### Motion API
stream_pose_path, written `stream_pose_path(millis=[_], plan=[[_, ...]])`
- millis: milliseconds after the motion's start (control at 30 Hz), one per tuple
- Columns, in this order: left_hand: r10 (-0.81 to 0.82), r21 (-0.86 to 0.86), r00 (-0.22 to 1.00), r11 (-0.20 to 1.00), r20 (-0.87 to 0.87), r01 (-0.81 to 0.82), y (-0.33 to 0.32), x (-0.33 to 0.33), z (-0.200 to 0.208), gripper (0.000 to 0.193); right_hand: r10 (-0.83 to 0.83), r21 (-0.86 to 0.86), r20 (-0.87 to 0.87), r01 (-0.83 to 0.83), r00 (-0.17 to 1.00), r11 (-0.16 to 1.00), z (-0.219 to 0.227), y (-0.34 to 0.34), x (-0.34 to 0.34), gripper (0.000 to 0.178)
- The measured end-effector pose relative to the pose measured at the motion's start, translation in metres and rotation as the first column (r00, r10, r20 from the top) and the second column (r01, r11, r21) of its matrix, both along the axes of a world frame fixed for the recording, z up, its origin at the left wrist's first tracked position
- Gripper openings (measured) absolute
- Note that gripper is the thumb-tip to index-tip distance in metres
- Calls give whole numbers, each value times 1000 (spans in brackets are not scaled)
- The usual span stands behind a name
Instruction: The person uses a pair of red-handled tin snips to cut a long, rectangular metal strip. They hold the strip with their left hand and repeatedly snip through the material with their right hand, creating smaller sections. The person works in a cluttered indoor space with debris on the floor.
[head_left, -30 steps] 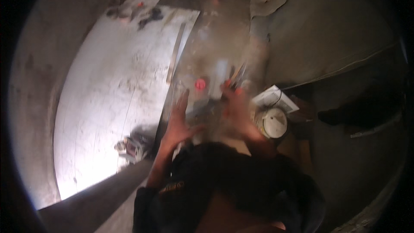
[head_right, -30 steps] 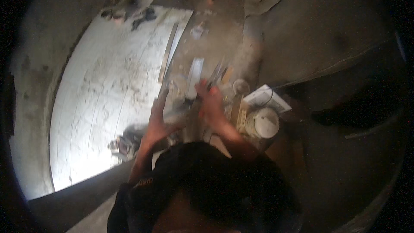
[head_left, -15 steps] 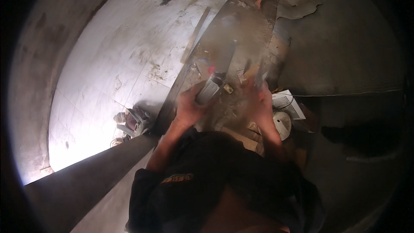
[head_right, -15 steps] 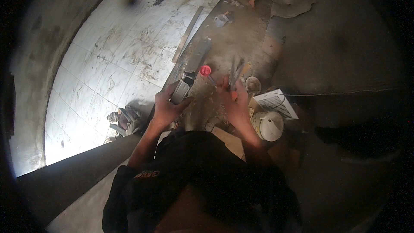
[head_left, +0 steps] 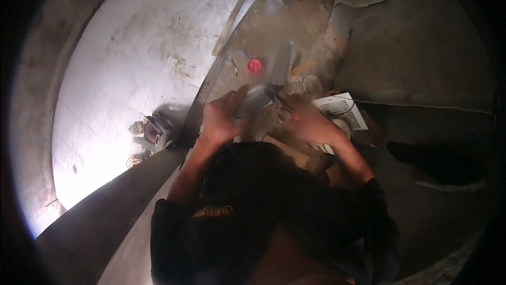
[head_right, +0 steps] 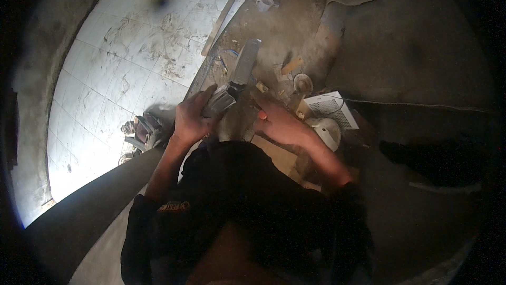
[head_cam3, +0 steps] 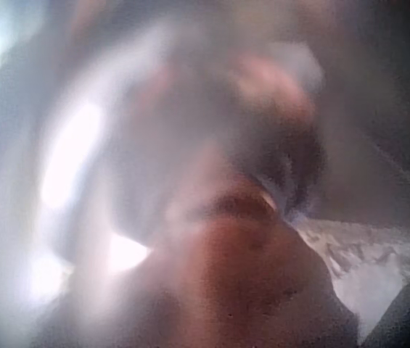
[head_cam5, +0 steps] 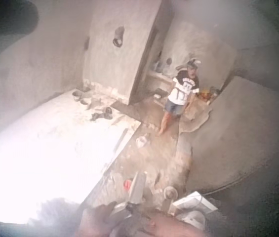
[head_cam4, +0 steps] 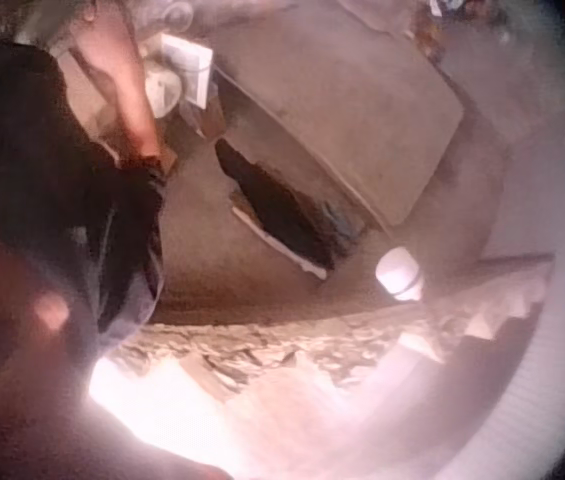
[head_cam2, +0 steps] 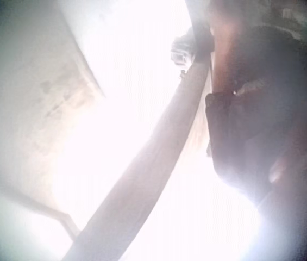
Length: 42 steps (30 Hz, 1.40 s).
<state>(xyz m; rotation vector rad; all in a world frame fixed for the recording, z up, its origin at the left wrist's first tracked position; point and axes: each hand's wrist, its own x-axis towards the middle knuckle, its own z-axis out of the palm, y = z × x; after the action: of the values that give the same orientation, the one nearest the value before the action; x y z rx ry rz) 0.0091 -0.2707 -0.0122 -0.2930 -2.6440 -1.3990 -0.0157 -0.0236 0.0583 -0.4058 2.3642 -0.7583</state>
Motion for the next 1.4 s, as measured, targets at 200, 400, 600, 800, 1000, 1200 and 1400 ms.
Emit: stream_pose_path(millis=[200, 400, 600, 800, 1000, 1200, 1400], plan=[[-19, -43, 997, 999, 73, 22, -6, 9, -5, 57, 13, -20, 102, -11, 995, 1000, -4, -10, -8, 62], [-43, -137, 993, 989, 106, 58, -10, 16, -18, 58, 50, -135, 252, -16, 966, 991, -37, -7, -12, 56], [-11, -206, 985, 977, 172, 47, -8, 27, -34, 57, 18, -24, 242, -12, 970, 1000, -45, -10, 0, 54], [-43, -170, 994, 984, 99, 59, -4, 34, -42, 56, 34, -52, 83, -29, 996, 998, -57, -9, 8, 51], [-111, -128, 906, 976, 409, 178, -11, 44, -30, 61, 175, -181, 96, -156, 980, 971, -114, 6, 22, 41], [-390, 268, 842, 914, 372, 305, -43, 50, -43, 61, 139, -176, 151, -111, 979, 978, -134, 0, 42, 39], [-682, 875, 555, 428, 476, -225, -43, -8, -87, 85, 250, -250, 49, -231, 967, 940, -167, 12, 42, 41]])
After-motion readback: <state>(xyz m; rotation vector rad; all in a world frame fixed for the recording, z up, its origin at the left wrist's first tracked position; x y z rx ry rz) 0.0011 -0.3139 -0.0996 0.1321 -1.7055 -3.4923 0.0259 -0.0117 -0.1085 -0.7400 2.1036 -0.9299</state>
